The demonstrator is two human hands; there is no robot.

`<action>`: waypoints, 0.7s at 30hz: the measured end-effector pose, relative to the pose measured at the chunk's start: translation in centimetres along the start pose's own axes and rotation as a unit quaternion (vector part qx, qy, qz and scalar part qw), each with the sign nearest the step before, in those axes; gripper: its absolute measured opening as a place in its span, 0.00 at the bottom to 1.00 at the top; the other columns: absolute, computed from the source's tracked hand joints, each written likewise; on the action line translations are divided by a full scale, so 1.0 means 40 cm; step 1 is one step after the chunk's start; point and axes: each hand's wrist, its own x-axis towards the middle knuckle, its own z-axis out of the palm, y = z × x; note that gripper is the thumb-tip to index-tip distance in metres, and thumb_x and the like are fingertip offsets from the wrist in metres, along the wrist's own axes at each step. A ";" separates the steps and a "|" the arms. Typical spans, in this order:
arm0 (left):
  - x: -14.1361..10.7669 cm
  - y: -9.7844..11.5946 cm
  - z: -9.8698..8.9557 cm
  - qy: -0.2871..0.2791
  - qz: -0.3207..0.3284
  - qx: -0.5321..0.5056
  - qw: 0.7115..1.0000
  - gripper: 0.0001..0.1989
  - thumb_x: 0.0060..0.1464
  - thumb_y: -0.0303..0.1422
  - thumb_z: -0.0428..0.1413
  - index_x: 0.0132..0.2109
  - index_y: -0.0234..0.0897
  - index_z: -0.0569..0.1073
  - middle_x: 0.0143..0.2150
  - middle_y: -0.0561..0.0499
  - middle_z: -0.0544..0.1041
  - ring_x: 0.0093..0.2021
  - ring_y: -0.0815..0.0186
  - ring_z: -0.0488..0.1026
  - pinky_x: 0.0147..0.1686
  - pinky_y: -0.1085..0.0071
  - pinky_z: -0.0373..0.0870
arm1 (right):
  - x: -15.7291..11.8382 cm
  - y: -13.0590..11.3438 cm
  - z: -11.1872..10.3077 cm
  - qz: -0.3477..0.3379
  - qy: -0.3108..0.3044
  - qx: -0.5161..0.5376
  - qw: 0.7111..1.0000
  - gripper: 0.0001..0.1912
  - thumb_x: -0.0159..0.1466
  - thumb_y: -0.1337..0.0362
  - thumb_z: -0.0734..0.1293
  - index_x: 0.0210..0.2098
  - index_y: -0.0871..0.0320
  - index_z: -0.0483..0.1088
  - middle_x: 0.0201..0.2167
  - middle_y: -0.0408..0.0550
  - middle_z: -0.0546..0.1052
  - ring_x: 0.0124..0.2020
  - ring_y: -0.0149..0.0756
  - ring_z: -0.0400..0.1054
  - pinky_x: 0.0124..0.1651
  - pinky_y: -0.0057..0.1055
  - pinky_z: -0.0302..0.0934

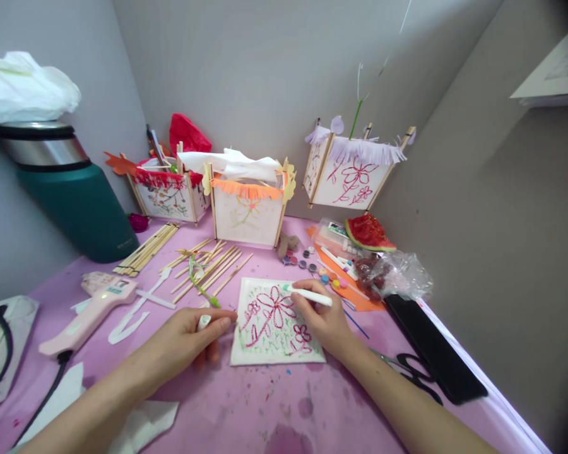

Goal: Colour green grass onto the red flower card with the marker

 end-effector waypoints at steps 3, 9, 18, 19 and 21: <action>0.001 0.001 0.002 0.008 0.002 -0.006 1.000 0.34 0.51 0.52 0.51 0.57 0.30 0.68 0.20 0.53 0.72 0.20 0.69 0.64 0.23 0.74 0.59 | 0.002 -0.001 -0.002 -0.019 -0.017 0.010 1.000 0.10 0.65 0.60 0.63 0.41 0.58 0.70 0.34 0.46 0.75 0.33 0.33 0.69 0.35 0.27 0.62; -0.007 0.017 0.005 0.006 -0.004 0.007 1.000 0.35 0.50 0.52 0.52 0.55 0.28 0.70 0.19 0.52 0.72 0.19 0.69 0.64 0.22 0.73 0.58 | 0.004 -0.008 0.003 -0.107 -0.007 -0.032 0.994 0.08 0.64 0.64 0.64 0.41 0.57 0.72 0.37 0.49 0.77 0.40 0.36 0.71 0.44 0.32 0.63; -0.004 0.019 0.007 0.005 0.000 0.011 1.000 0.32 0.50 0.52 0.52 0.53 0.29 0.72 0.19 0.52 0.71 0.19 0.70 0.64 0.21 0.74 0.59 | 0.010 -0.003 0.011 -0.157 -0.001 -0.081 0.984 0.07 0.64 0.65 0.64 0.41 0.57 0.73 0.36 0.49 0.78 0.39 0.37 0.70 0.43 0.35 0.62; -0.004 0.017 0.007 0.005 0.001 0.008 1.000 0.32 0.50 0.52 0.52 0.53 0.29 0.72 0.18 0.52 0.72 0.18 0.69 0.64 0.21 0.74 0.59 | 0.010 -0.002 0.012 -0.159 -0.003 -0.083 0.984 0.08 0.64 0.65 0.64 0.41 0.57 0.73 0.36 0.49 0.78 0.38 0.37 0.70 0.43 0.36 0.62; -0.005 0.015 0.007 0.007 0.005 0.004 1.000 0.32 0.50 0.51 0.52 0.53 0.29 0.72 0.19 0.52 0.72 0.19 0.69 0.65 0.21 0.74 0.59 | 0.011 -0.003 0.013 -0.162 -0.003 -0.085 0.983 0.08 0.64 0.65 0.64 0.41 0.57 0.73 0.36 0.49 0.78 0.39 0.38 0.70 0.43 0.36 0.62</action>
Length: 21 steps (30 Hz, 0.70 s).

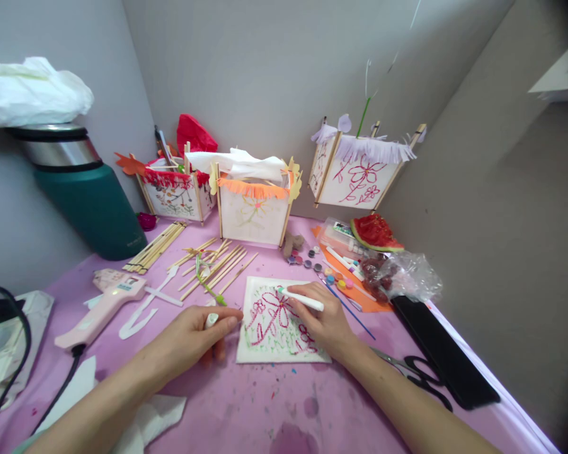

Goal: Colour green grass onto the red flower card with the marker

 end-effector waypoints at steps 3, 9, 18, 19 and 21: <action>-0.003 -0.001 0.000 0.003 0.002 0.002 1.000 0.32 0.50 0.52 0.52 0.53 0.30 0.72 0.19 0.52 0.72 0.19 0.69 0.65 0.21 0.74 0.59 | 0.001 -0.002 0.000 0.000 -0.006 -0.002 1.000 0.08 0.64 0.65 0.64 0.41 0.57 0.73 0.36 0.49 0.78 0.38 0.38 0.70 0.43 0.36 0.62; -0.001 0.005 -0.002 -0.002 -0.004 0.010 1.000 0.33 0.50 0.52 0.52 0.53 0.29 0.72 0.19 0.52 0.72 0.19 0.69 0.64 0.22 0.74 0.59 | 0.002 -0.004 -0.001 -0.005 -0.020 -0.009 1.000 0.07 0.64 0.65 0.64 0.40 0.57 0.73 0.35 0.49 0.78 0.36 0.38 0.70 0.42 0.37 0.62; 0.002 -0.001 -0.002 -0.006 -0.003 0.006 1.000 0.33 0.51 0.52 0.51 0.54 0.29 0.71 0.19 0.52 0.72 0.19 0.70 0.64 0.21 0.74 0.58 | 0.001 -0.004 -0.012 0.030 0.050 -0.009 0.998 0.08 0.64 0.65 0.63 0.40 0.58 0.73 0.35 0.50 0.78 0.37 0.38 0.71 0.42 0.35 0.64; 0.002 -0.001 -0.002 -0.005 -0.001 0.006 1.000 0.33 0.51 0.52 0.52 0.54 0.29 0.71 0.19 0.52 0.72 0.19 0.70 0.64 0.21 0.74 0.58 | 0.000 0.000 -0.013 0.040 0.059 -0.005 0.997 0.08 0.64 0.65 0.63 0.40 0.57 0.73 0.36 0.50 0.78 0.38 0.38 0.72 0.43 0.35 0.65; 0.000 0.004 -0.005 0.002 0.002 0.003 1.000 0.32 0.51 0.51 0.52 0.53 0.29 0.72 0.19 0.52 0.72 0.19 0.70 0.65 0.21 0.74 0.59 | -0.002 0.010 -0.014 0.061 0.087 0.004 0.994 0.09 0.64 0.64 0.63 0.41 0.57 0.73 0.38 0.50 0.78 0.40 0.38 0.72 0.45 0.35 0.65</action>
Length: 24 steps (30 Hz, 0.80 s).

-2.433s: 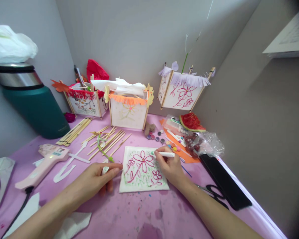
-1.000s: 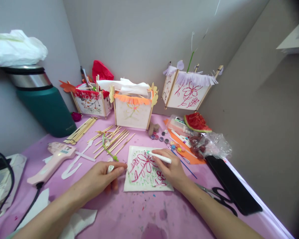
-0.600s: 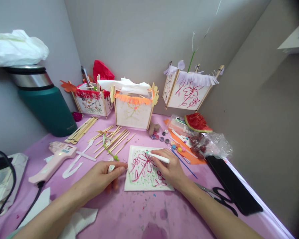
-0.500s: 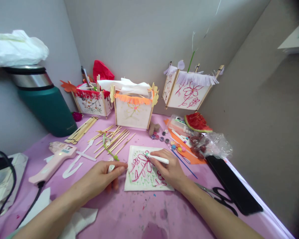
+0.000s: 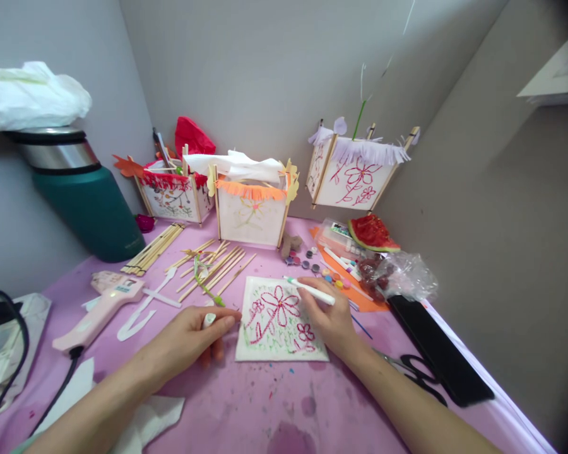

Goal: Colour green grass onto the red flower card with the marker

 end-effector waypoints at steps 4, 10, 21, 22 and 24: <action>-0.012 0.016 -0.007 0.012 0.013 -0.033 0.999 0.28 0.52 0.49 0.53 0.51 0.31 0.73 0.21 0.51 0.73 0.19 0.70 0.66 0.21 0.75 0.60 | 0.003 0.022 -0.007 0.044 0.063 0.025 0.997 0.12 0.64 0.63 0.63 0.46 0.56 0.71 0.42 0.51 0.77 0.43 0.39 0.71 0.48 0.38 0.65; -0.036 0.016 -0.021 -0.077 0.105 -0.103 0.986 0.21 0.53 0.47 0.54 0.44 0.33 0.75 0.27 0.48 0.77 0.19 0.71 0.68 0.21 0.75 0.62 | 0.009 0.029 -0.031 0.046 0.115 0.051 0.991 0.14 0.64 0.62 0.62 0.48 0.57 0.70 0.43 0.52 0.76 0.43 0.40 0.72 0.45 0.38 0.68; -0.010 0.124 -0.072 0.061 0.222 -0.308 0.923 0.13 0.58 0.38 0.53 0.40 0.32 0.73 0.19 0.56 0.67 0.15 0.76 0.60 0.16 0.79 0.56 | 0.009 0.031 -0.079 -0.066 0.135 -0.020 0.988 0.13 0.65 0.66 0.62 0.48 0.57 0.70 0.44 0.52 0.76 0.47 0.40 0.70 0.52 0.41 0.63; -0.003 0.137 -0.079 0.092 0.224 -0.347 0.906 0.11 0.58 0.37 0.52 0.39 0.32 0.72 0.19 0.56 0.67 0.15 0.77 0.59 0.16 0.80 0.55 | 0.007 0.032 -0.079 -0.078 0.127 -0.028 0.988 0.13 0.65 0.66 0.62 0.48 0.57 0.70 0.44 0.52 0.76 0.47 0.40 0.70 0.51 0.41 0.63; 0.009 0.155 -0.096 0.142 0.219 -0.430 0.864 0.10 0.59 0.34 0.51 0.36 0.31 0.71 0.20 0.57 0.65 0.15 0.79 0.58 0.16 0.81 0.54 | 0.004 0.035 -0.078 -0.102 0.112 -0.035 0.988 0.13 0.65 0.67 0.61 0.48 0.56 0.70 0.44 0.52 0.76 0.46 0.40 0.71 0.51 0.40 0.64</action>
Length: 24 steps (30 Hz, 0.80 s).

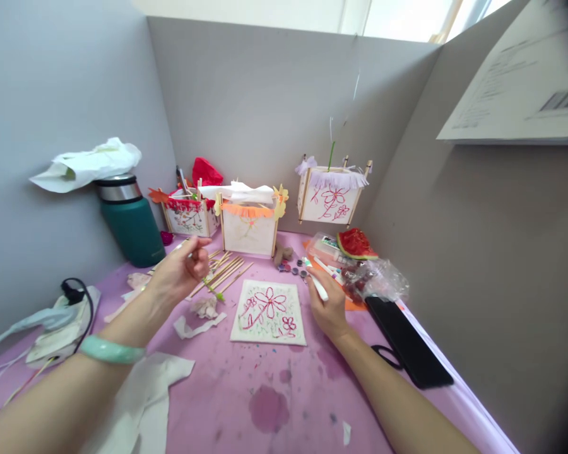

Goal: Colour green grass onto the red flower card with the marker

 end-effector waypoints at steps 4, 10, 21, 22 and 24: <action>0.030 0.032 -0.008 0.050 0.000 -0.073 0.996 0.11 0.60 0.34 0.47 0.35 0.32 0.70 0.20 0.57 0.64 0.16 0.79 0.57 0.17 0.81 0.56 | 0.004 0.004 0.001 -0.035 -0.015 -0.012 0.999 0.15 0.64 0.69 0.60 0.49 0.55 0.70 0.43 0.51 0.77 0.45 0.39 0.71 0.50 0.39 0.64; -0.026 0.058 0.003 0.008 0.034 0.174 0.984 0.11 0.53 0.37 0.55 0.35 0.31 0.72 0.20 0.55 0.67 0.17 0.76 0.61 0.17 0.79 0.57 | 0.011 -0.007 -0.049 -0.029 -0.177 -0.130 0.975 0.24 0.55 0.77 0.61 0.49 0.55 0.70 0.44 0.51 0.76 0.47 0.42 0.69 0.49 0.38 0.62; -0.420 -0.213 0.116 -0.115 0.076 0.583 0.801 0.17 0.58 0.41 0.44 0.44 0.36 0.72 0.35 0.45 0.78 0.37 0.58 0.74 0.38 0.66 0.64 | -0.149 -0.292 -0.192 -0.015 -0.208 -0.115 0.971 0.19 0.59 0.74 0.61 0.48 0.55 0.71 0.43 0.54 0.75 0.45 0.45 0.66 0.48 0.43 0.59; -0.448 -0.237 0.122 -0.108 0.079 0.567 0.813 0.18 0.58 0.38 0.44 0.50 0.36 0.69 0.39 0.43 0.78 0.40 0.57 0.74 0.40 0.65 0.64 | -0.170 -0.338 -0.192 -0.027 -0.209 -0.042 0.977 0.15 0.62 0.70 0.62 0.47 0.54 0.71 0.41 0.52 0.75 0.43 0.43 0.66 0.47 0.41 0.60; -0.498 -0.278 0.132 -0.124 0.055 0.546 0.827 0.28 0.55 0.34 0.46 0.62 0.33 0.57 0.43 0.40 0.77 0.42 0.55 0.74 0.41 0.63 0.65 | -0.218 -0.415 -0.182 -0.003 -0.196 0.067 0.978 0.12 0.62 0.65 0.64 0.46 0.54 0.71 0.40 0.50 0.75 0.41 0.40 0.67 0.44 0.38 0.62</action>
